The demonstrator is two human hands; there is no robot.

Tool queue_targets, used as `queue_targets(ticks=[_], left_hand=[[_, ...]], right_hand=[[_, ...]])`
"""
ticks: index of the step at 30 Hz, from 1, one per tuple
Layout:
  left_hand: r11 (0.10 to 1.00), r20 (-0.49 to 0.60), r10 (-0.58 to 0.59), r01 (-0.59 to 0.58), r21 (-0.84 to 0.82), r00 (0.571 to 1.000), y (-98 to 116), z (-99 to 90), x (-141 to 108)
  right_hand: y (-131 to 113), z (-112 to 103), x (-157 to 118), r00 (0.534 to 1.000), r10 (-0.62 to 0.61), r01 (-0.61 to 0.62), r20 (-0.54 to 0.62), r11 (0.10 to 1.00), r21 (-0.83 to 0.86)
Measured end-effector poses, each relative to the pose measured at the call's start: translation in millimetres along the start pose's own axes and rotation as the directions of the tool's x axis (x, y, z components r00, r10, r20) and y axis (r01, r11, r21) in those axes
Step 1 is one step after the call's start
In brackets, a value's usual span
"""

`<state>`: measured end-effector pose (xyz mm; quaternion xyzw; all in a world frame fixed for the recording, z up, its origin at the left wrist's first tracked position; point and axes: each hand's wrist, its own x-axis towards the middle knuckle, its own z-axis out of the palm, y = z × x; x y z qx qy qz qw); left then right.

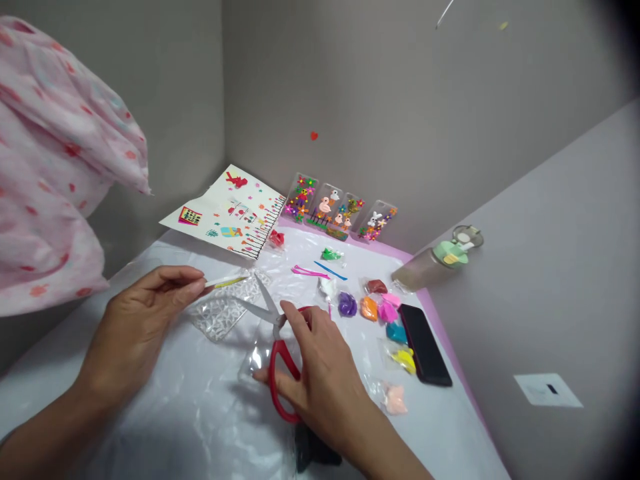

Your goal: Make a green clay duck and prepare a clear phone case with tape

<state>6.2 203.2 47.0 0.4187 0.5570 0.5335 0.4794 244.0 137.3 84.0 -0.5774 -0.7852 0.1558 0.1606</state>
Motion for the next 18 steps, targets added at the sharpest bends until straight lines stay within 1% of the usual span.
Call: queue_targets(ticks=[2, 5, 9, 15, 17, 18], left_hand=[[0.992, 0.01, 0.052, -0.053, 0.117, 0.999, 0, 3.5, -5], [0.974, 0.004, 0.092, -0.091, 0.207, 0.996, 2, 7.8, -13], [0.959, 0.025, 0.126, -0.129, 0.253, 0.992, 4, 10.9, -18], [0.942, 0.025, 0.156, -0.156, 0.298, 0.987, 5, 11.8, -21], [0.932, 0.045, 0.21, -0.213, 0.294, 0.977, 6, 12.4, -23], [0.916, 0.062, 0.264, -0.27, 0.298, 0.962, 6, 12.3, -24]], right_hand=[[-3, 2, 5, 1.0, 0.005, -0.005, -0.005, 1.0, -0.007], [-7, 3, 10, 1.0, 0.008, -0.009, -0.024, 1.0, -0.024], [-9, 4, 13, 0.999, 0.014, -0.017, -0.052, 0.998, -0.053], [-3, 9, 9, 0.998, -0.013, 0.008, -0.068, 0.998, -0.068], [0, 9, 8, 0.996, -0.032, 0.025, -0.082, 0.996, -0.084], [1, 9, 7, 0.994, -0.044, 0.035, -0.096, 0.994, -0.1]])
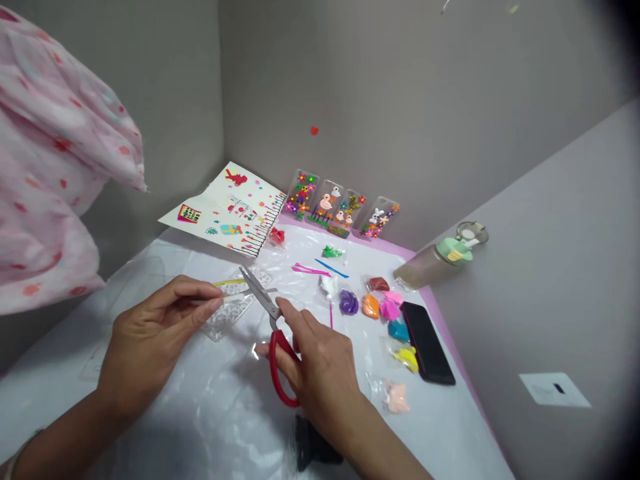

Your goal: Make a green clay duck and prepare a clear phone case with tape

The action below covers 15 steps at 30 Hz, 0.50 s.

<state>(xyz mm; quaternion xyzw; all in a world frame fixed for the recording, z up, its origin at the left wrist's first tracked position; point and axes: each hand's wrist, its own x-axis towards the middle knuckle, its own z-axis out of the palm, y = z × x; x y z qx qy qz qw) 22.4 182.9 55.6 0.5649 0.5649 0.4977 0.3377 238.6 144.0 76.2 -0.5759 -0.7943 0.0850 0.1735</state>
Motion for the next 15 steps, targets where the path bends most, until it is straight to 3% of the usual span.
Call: queue_targets(ticks=[2, 4, 6, 10, 12, 15], left_hand=[[0.985, 0.005, 0.163, -0.163, 0.056, 0.987, -3, -1.4, -1], [0.928, 0.05, 0.337, -0.34, 0.149, 0.94, -13, -5.3, 0], [0.858, 0.16, 0.438, -0.464, 0.218, 0.885, -29, -11.7, 2], [0.787, 0.459, 0.339, -0.514, 0.34, 0.821, -53, -25.5, 4], [0.758, 0.471, 0.314, -0.516, 0.399, 0.825, -52, -29.0, 1], [0.766, 0.351, 0.348, -0.479, 0.428, 0.869, -34, -27.4, -6]], right_hand=[[2, -1, -1, 0.999, -0.018, 0.016, -0.032, 0.998, -0.054], [4, -3, -3, 0.998, -0.037, 0.03, -0.052, 0.992, -0.124], [5, -4, -5, 0.997, -0.05, 0.039, -0.056, 0.981, -0.19], [10, -3, -12, 0.995, -0.085, 0.066, -0.042, 0.939, -0.338], [12, -2, -15, 0.993, -0.111, 0.08, -0.051, 0.909, -0.409], [13, -1, -18, 0.981, -0.165, 0.097, -0.102, 0.871, -0.482]])
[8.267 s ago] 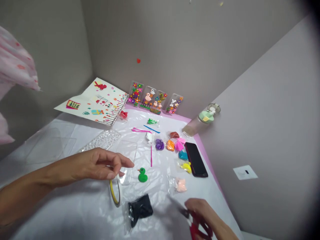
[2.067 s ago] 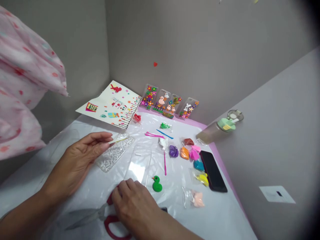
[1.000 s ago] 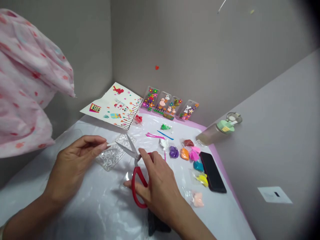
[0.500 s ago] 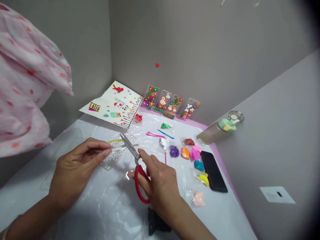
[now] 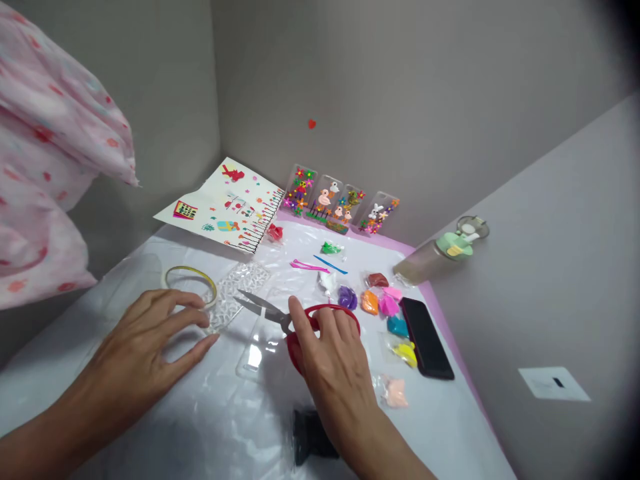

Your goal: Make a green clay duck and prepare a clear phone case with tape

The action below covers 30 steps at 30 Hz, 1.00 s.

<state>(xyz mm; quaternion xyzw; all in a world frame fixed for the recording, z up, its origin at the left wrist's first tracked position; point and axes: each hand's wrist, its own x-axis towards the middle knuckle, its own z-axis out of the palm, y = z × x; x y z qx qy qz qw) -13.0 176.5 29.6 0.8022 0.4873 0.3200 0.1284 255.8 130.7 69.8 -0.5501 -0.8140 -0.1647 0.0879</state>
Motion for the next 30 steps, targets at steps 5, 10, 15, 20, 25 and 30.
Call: queue_targets(ticks=[5, 10, 15, 20, 25, 30], left_hand=[[0.879, 0.115, -0.27, 0.293, -0.375, 0.956, 39, 1.6, 6], [0.285, 0.442, -0.466, 0.603, -0.745, 0.766, 68, 23.2, 8], [-0.053, 0.506, -0.528, 0.568, -0.821, 0.682, 88, 31.8, 16], [-0.054, 0.521, -0.475, 0.568, -0.821, 0.709, 82, 38.9, 19], [0.311, 0.544, -0.396, 0.665, -0.679, 0.74, 50, 41.6, 28], [0.779, 0.485, -0.249, 0.472, -0.414, 0.838, 28, 40.5, 55]], right_hand=[[-4, -3, 2, 0.991, -0.013, 0.0, -0.131, 0.995, -0.098], [-7, -2, 3, 0.962, -0.036, -0.002, -0.269, 0.99, -0.142], [-7, -2, 0, 0.963, -0.042, 0.008, -0.267, 0.992, -0.126], [-4, 1, 0, 0.965, -0.03, 0.0, -0.26, 0.993, -0.115], [20, 11, -3, 0.976, 0.052, -0.091, -0.21, 0.979, -0.18], [48, 24, -20, 0.969, 0.218, -0.224, -0.117, 0.973, -0.048]])
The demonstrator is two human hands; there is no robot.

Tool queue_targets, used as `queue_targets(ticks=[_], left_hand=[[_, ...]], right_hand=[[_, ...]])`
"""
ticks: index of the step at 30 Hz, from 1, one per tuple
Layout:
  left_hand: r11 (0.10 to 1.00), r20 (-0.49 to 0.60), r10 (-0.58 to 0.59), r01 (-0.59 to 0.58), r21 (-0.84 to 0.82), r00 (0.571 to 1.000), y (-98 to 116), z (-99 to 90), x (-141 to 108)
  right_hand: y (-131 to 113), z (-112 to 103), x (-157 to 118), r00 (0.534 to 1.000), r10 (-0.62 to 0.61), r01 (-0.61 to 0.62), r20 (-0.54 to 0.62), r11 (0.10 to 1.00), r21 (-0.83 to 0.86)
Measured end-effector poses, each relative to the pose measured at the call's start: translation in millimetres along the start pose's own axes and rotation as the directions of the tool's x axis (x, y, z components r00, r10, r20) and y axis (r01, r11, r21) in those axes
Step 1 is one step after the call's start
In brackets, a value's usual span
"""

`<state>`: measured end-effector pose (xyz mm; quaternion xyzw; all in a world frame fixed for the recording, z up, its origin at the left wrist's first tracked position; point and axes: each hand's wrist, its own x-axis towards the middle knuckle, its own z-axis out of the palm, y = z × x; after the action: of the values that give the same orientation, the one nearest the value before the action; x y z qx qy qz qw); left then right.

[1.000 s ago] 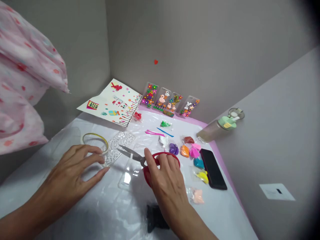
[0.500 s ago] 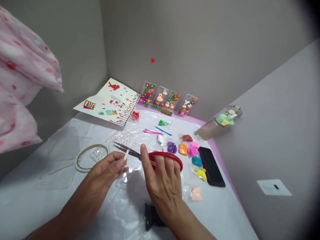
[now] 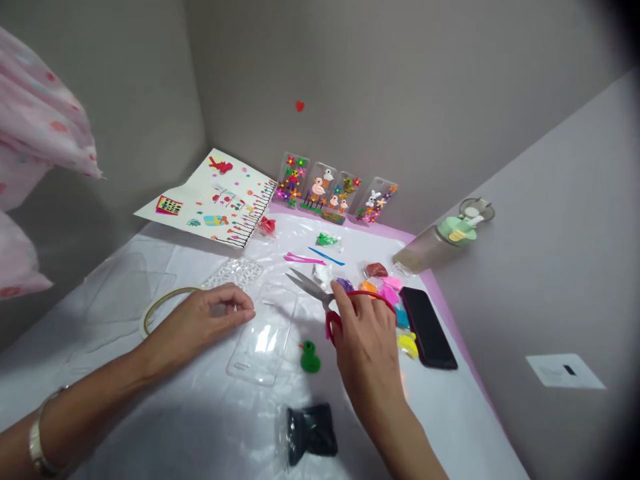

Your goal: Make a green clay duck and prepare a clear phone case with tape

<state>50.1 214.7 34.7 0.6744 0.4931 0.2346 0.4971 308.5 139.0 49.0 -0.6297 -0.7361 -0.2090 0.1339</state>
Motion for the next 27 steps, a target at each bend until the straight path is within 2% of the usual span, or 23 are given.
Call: queue_targets(ticks=[5, 10, 14, 27], left_hand=[[0.943, 0.115, 0.16, -0.187, 0.276, 0.98, 2, 0.0, 27], [0.804, 0.216, 0.247, -0.324, 0.498, 0.945, -4, 7.0, 48], [0.728, 0.271, 0.233, -0.352, 0.588, 0.934, -5, 11.9, 56], [0.621, 0.308, 0.2, -0.364, 0.694, 0.93, 1, 19.5, 66]], right_hand=[[12, 0, -12, 0.996, 0.086, -0.085, 0.01, 0.943, 0.323], [17, -4, -16, 0.983, 0.175, -0.182, 0.059, 0.867, 0.463], [18, -6, -19, 0.976, 0.202, -0.218, 0.087, 0.833, 0.508], [16, -9, -20, 0.974, 0.213, -0.222, 0.08, 0.815, 0.536]])
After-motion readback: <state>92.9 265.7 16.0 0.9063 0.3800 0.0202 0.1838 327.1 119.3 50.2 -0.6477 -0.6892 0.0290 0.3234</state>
